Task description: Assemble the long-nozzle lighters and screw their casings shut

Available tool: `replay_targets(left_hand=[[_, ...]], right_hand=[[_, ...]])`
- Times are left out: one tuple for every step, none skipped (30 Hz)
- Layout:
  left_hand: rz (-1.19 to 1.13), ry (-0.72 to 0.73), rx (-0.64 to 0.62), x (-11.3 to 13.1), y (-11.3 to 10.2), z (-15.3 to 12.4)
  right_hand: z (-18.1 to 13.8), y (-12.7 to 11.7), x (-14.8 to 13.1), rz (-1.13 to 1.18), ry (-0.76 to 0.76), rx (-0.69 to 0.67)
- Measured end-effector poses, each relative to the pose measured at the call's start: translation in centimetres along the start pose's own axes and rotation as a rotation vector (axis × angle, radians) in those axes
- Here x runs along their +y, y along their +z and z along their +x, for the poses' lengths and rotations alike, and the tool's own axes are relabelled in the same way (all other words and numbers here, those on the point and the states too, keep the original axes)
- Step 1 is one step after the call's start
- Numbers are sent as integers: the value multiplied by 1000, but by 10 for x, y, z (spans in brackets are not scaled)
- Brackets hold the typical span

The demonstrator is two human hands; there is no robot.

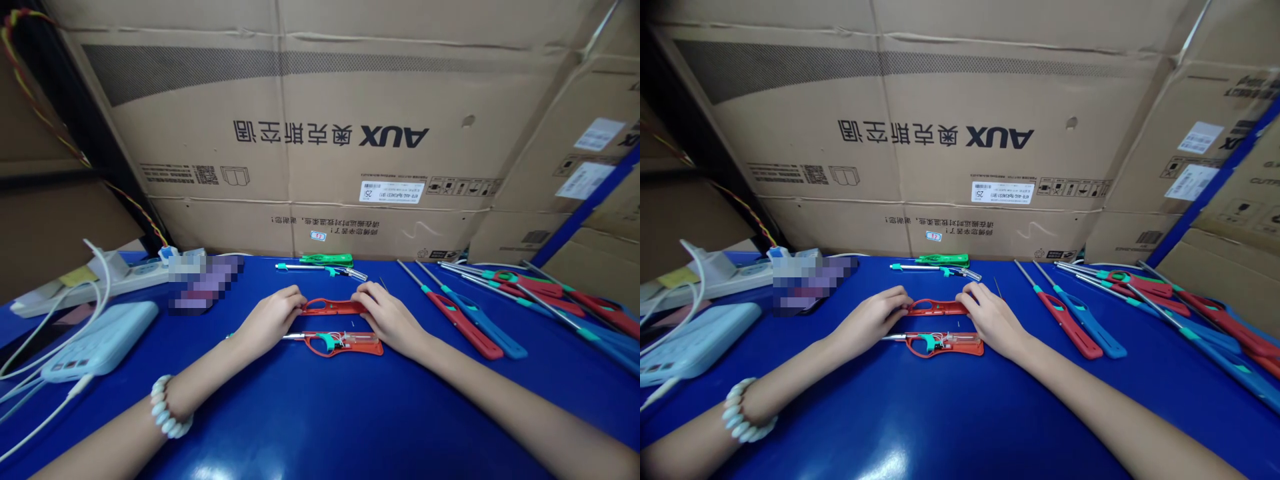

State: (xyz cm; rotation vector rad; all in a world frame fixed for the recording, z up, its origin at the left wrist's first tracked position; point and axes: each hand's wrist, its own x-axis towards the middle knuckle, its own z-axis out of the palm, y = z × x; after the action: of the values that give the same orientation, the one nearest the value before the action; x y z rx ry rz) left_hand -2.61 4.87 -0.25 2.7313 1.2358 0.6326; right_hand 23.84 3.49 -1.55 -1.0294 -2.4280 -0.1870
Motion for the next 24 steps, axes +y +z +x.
replay_targets(left_hand=[[-13,5,1,0,0,0],[-20,17,7,0,0,0],[-19,32,17,0,-1,0],[-12,50,31,-1,-1,0],[0,71,48,-1,-2,0],[18,96,63,0,-3,0],[41,126,76,0,-5,0],[69,164,85,1,-7,0],[100,210,94,2,-9,0],[130,260,100,3,-11,0],[159,307,104,4,-14,0],[181,350,107,6,-17,-1],[197,382,109,7,-19,-1],[207,406,107,8,-21,-1],[212,421,100,8,-23,-1],[214,428,92,9,-25,-2],[215,430,85,9,-26,-2],[214,427,75,9,-27,-2],[213,422,62,10,-28,-2],[208,417,48,10,-29,-3],[199,413,32,11,-30,-3],[188,409,13,11,-31,-3],[173,399,-10,12,-31,-4],[153,382,-34,13,-32,-4]], right_hand=[[0,-1,0,12,9,-3],[0,-1,0,31,19,-5],[0,-2,0,53,29,-5],[0,-3,0,77,39,-5],[0,-3,0,99,48,-1],[1,-4,0,115,59,6],[1,-5,0,124,70,14],[1,-6,-1,127,80,22],[1,-7,-1,127,88,31],[2,-9,-2,129,97,37],[2,-11,-3,139,104,38],[2,-13,-4,158,109,31],[1,-16,-5,183,110,21],[1,-20,-7,208,104,6],[1,-23,-9,223,90,-12],[1,-26,-11,225,72,-32],[2,-29,-13,211,53,-50],[2,-32,-15,187,39,-70],[2,-34,-17,158,32,-91],[2,-36,-19,130,30,-114],[3,-37,-20,103,31,-137],[3,-37,-22,79,31,-160],[3,-38,-23,56,28,-178],[3,-38,-24,36,24,-193]])
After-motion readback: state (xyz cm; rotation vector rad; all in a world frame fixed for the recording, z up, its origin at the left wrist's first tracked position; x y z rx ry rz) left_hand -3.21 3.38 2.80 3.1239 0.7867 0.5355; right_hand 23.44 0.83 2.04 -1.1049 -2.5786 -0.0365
